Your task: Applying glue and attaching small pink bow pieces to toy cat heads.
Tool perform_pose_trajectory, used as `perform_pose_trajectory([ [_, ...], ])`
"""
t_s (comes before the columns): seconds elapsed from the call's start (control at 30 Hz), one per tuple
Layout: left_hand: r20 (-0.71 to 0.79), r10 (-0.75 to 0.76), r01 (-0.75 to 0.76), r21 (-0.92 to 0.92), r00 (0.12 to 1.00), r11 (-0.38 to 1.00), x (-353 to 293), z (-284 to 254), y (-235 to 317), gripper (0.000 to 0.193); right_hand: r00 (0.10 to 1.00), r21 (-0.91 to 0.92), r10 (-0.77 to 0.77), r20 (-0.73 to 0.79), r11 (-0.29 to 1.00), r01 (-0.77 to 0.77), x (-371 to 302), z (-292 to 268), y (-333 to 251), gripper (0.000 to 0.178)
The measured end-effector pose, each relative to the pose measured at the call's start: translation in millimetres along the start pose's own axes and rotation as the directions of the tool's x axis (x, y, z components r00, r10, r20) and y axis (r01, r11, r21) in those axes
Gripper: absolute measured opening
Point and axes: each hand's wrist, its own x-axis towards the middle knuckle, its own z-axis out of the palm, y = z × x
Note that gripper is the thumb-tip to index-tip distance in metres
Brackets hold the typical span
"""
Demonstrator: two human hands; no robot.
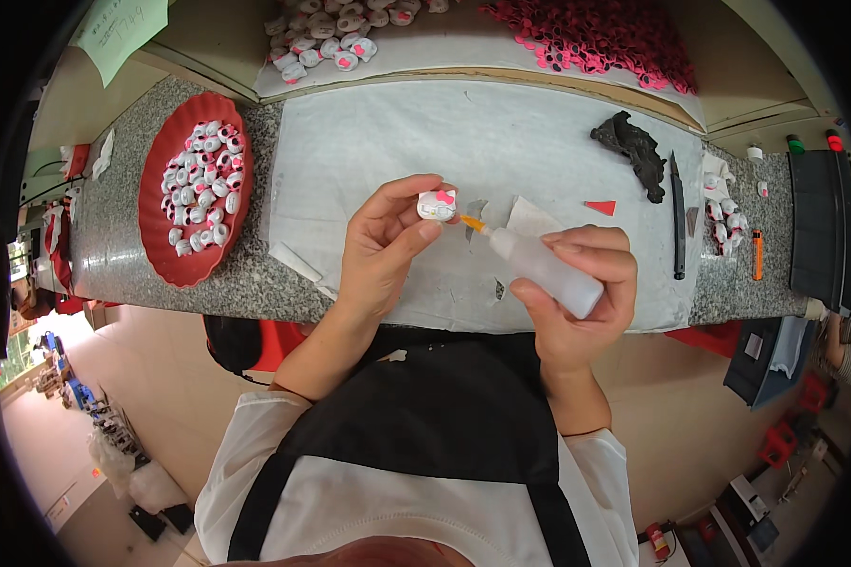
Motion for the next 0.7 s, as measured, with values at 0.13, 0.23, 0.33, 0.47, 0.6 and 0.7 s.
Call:
perform_pose_trajectory([
  [0.13,0.001,-0.006,0.006,0.021,1.000,1.000,-0.9,2.5,2.8,0.034,0.992,-0.136,-0.115,0.060,0.983,0.122,-4.7,2.4,-0.4,0.038],
  [0.23,-0.012,0.026,-0.026,0.005,1.000,1.000,-0.4,2.5,2.2,0.036,0.981,-0.153,-0.164,0.101,0.972,0.179,-4.1,2.7,-1.3,0.038],
  [0.33,0.004,0.010,-0.010,0.018,1.000,1.000,-0.1,0.4,0.7,0.036,0.974,-0.182,-0.180,0.136,0.962,0.203,-3.2,2.4,-1.9,0.038],
  [0.47,0.018,0.037,-0.037,0.002,0.999,0.999,-0.3,0.2,-0.2,0.034,0.969,-0.187,-0.187,0.164,0.958,0.217,-3.6,2.7,-0.9,0.039],
  [0.6,0.005,0.014,-0.014,0.012,1.000,1.000,-0.8,1.0,0.6,0.035,0.970,-0.175,-0.169,0.176,0.964,0.199,-4.0,2.0,-1.0,0.039],
  [0.7,0.003,0.009,-0.009,0.027,1.000,1.000,-0.9,0.4,0.8,0.035,0.959,-0.111,-0.188,0.213,0.970,0.214,-1.3,-0.2,-1.1,0.040],
])
